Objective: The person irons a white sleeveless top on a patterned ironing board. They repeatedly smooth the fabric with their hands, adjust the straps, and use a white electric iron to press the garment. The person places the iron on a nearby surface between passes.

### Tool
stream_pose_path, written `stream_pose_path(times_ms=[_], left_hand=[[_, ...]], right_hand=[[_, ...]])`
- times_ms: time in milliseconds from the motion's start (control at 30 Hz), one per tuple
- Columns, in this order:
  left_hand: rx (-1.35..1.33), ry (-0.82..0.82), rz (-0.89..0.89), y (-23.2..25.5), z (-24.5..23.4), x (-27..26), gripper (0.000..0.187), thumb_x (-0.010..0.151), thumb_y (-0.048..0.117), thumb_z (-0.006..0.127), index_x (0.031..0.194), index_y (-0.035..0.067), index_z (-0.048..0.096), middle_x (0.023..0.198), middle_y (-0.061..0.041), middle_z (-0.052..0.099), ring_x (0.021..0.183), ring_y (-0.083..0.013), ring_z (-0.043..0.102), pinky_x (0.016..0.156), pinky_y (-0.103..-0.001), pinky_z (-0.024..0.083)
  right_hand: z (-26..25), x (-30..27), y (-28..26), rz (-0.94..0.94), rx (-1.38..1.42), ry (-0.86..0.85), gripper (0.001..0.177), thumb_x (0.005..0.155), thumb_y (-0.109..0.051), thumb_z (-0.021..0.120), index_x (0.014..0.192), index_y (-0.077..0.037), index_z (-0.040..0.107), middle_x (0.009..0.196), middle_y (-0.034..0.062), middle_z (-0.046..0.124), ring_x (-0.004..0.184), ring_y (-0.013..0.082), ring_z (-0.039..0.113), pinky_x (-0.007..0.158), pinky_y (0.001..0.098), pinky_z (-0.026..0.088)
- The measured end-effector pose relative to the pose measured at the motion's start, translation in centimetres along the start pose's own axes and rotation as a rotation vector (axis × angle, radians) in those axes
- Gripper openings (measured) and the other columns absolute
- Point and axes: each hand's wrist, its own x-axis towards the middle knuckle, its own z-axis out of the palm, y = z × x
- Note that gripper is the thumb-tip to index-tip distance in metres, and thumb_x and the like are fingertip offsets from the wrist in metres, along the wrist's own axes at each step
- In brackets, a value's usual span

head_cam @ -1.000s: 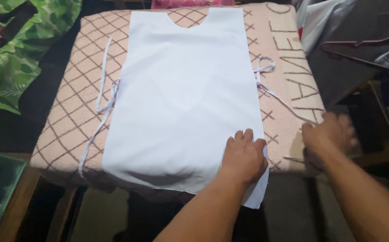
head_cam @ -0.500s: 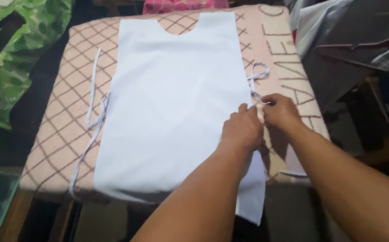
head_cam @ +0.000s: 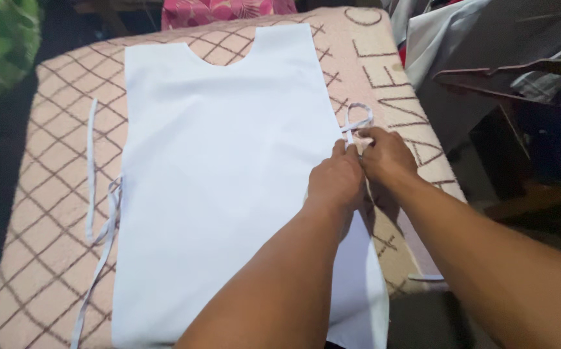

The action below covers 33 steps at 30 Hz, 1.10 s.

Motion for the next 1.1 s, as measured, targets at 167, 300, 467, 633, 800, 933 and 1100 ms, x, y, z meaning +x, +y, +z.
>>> stream_pose_path(times_ms=[167,300,467,633,800,933,1100], left_hand=[[0.01,0.0,0.048,-1.8,0.1,1.3,0.05,0.093,0.012,0.049,0.142,0.003,0.045,0.16,-0.022,0.036,0.111,-0.0382,0.067,0.093,-0.048,0.053],[0.05,-0.057,0.037,-2.8,0.1,1.6,0.057,0.091,0.011,0.051,0.146,0.003,0.04,0.163,-0.021,0.028,0.111,-0.0368,0.066,0.092,-0.048,0.052],[0.067,-0.065,0.016,-2.5,0.4,1.7,0.061,0.091,0.009,0.05,0.15,0.001,0.037,0.166,-0.018,0.024,0.109,-0.0344,0.065,0.092,-0.048,0.051],[0.062,-0.024,0.047,-2.7,0.8,1.5,0.063,0.091,0.009,0.05,0.151,0.001,0.036,0.165,-0.019,0.026,0.106,-0.0354,0.065,0.091,-0.049,0.05],[-0.063,0.071,0.12,-3.2,1.0,0.8,0.057,0.091,0.015,0.054,0.146,0.001,0.047,0.159,-0.027,0.034,0.106,-0.0397,0.064,0.092,-0.05,0.05],[-0.073,0.197,0.179,-3.2,1.7,0.3,0.053,0.091,0.01,0.053,0.142,0.001,0.052,0.152,-0.029,0.042,0.106,-0.0423,0.063,0.091,-0.051,0.051],[-0.282,0.293,0.062,-3.7,1.2,-0.5,0.051,0.089,0.008,0.055,0.139,0.002,0.055,0.137,-0.027,0.052,0.112,-0.0454,0.059,0.095,-0.052,0.049]], right_hand=[[1.4,3.0,-1.0,-0.084,0.022,0.021,0.063,0.085,-0.027,0.069,0.146,-0.024,0.053,0.132,0.0171,0.063,0.12,0.0358,0.06,0.099,0.045,0.047],[1.8,4.3,-1.4,0.065,-0.043,-0.025,0.042,0.085,-0.028,0.072,0.125,-0.017,0.07,0.118,0.0141,0.072,0.107,0.0322,0.068,0.092,0.044,0.052],[1.0,3.6,3.1,0.324,0.55,0.127,0.031,0.096,-0.028,0.071,0.104,0.002,0.073,0.08,0.0149,0.072,0.063,0.0214,0.067,0.055,0.038,0.047],[0.4,2.0,8.4,0.468,0.678,0.307,0.015,0.095,-0.017,0.07,0.094,-0.002,0.07,0.073,0.0058,0.068,0.058,0.0141,0.065,0.05,0.0331,0.045],[0.8,1.2,7.6,0.168,0.409,0.423,0.017,0.099,-0.016,0.068,0.107,-0.002,0.073,0.082,0.0119,0.071,0.069,0.0227,0.068,0.06,0.0378,0.052],[0.9,1.3,2.4,-0.008,0.212,0.292,0.032,0.087,-0.023,0.074,0.117,-0.013,0.073,0.093,0.0128,0.073,0.083,0.0288,0.07,0.075,0.0411,0.054],[1.0,-0.2,-0.9,-0.053,0.126,0.099,0.03,0.086,-0.027,0.072,0.113,-0.015,0.075,0.101,0.0109,0.076,0.09,0.0288,0.073,0.081,0.0411,0.055]])
